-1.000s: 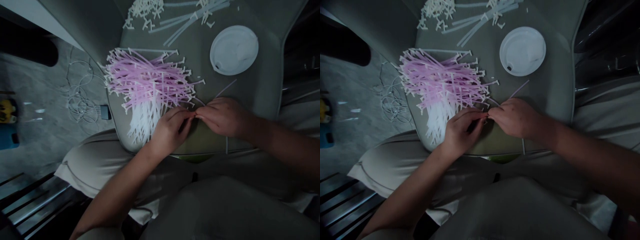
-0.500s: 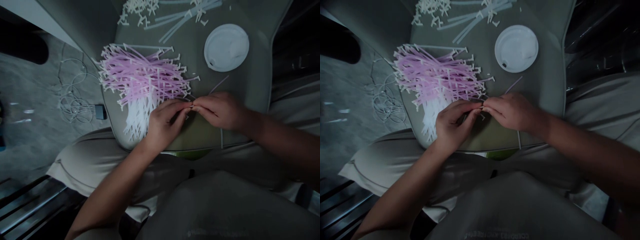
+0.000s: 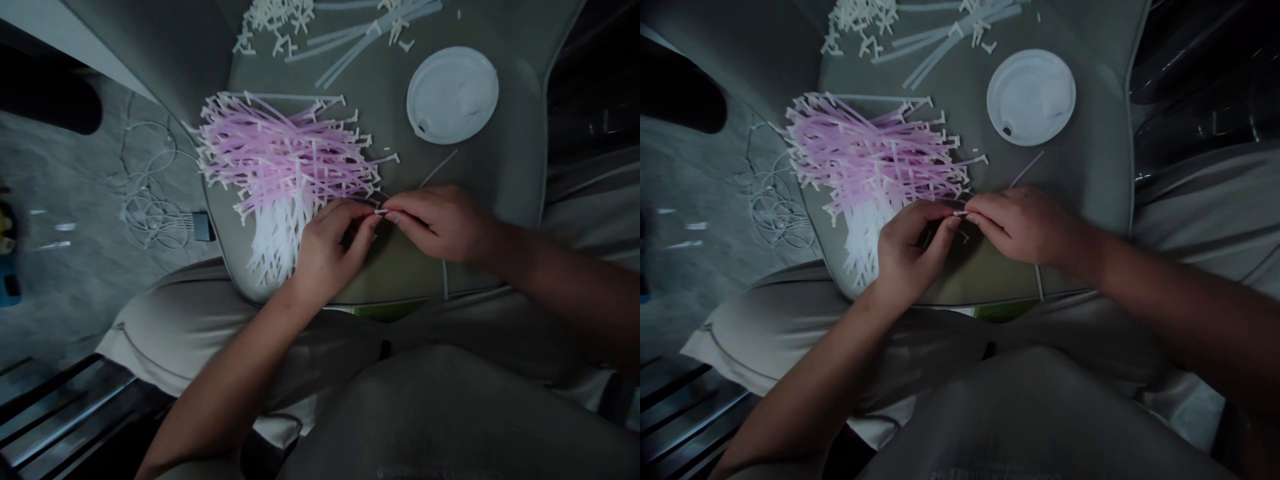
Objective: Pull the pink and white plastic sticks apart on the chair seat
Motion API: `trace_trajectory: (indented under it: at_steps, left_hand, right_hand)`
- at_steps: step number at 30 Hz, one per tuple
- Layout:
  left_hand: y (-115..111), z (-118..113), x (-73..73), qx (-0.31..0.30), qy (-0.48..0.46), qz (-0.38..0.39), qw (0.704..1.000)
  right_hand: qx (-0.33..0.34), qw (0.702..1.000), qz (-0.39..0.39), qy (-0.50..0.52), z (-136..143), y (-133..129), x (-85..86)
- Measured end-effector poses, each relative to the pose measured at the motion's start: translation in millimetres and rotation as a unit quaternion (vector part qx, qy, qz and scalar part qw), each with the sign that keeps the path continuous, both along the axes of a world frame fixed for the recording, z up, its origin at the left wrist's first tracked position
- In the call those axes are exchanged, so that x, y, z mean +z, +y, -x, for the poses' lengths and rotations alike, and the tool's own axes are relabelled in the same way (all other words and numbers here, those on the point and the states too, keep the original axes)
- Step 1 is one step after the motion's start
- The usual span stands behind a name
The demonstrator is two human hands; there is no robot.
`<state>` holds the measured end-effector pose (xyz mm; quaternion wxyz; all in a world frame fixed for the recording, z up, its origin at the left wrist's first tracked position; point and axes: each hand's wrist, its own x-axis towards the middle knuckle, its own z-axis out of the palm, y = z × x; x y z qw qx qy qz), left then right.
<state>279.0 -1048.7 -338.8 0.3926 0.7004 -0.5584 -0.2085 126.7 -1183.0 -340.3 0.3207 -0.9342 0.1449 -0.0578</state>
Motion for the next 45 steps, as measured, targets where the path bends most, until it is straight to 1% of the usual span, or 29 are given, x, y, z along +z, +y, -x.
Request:
trace_trajectory:
  at_steps: [4,8,16,22,25,35,41,45]
  left_hand:
    - [-0.7,-1.5,-2.6,-0.029,-0.067,-0.013,0.997]
    - [-3.1,-1.2,-3.2,-0.057,-0.084,-0.026,0.994]
    - [-5.6,2.8,-3.4,-0.047,-0.069,-0.028,0.996]
    - [-5.8,5.1,-5.7,-0.018,-0.053,-0.02,0.998]
    - [-6.2,6.3,-6.1,-0.005,-0.053,-0.016,0.998]
    - [-7.5,9.4,-6.7,-0.002,-0.095,-0.03,0.995]
    - [-8.7,8.9,-9.3,-0.009,-0.111,-0.017,0.994]
    - [-8.6,8.5,-10.0,-0.016,-0.112,-0.017,0.993]
  right_hand:
    - [0.004,1.0,0.003,0.009,0.0,0.9,-0.6]
    - [0.007,1.0,0.013,0.004,0.5,1.4,-1.3]
    - [0.01,0.999,0.041,0.032,-1.6,3.9,-0.7]
    - [0.0,0.999,0.027,-0.021,-0.3,5.1,-1.5]
    - [0.001,0.999,0.022,-0.028,-0.5,5.1,-1.7]
    - [0.008,0.999,0.049,-0.012,-2.7,5.9,-4.5]
    - [0.007,0.997,0.069,-0.023,-1.8,6.3,-6.8]
    - [0.005,0.998,0.066,-0.019,-1.3,6.6,-7.3]
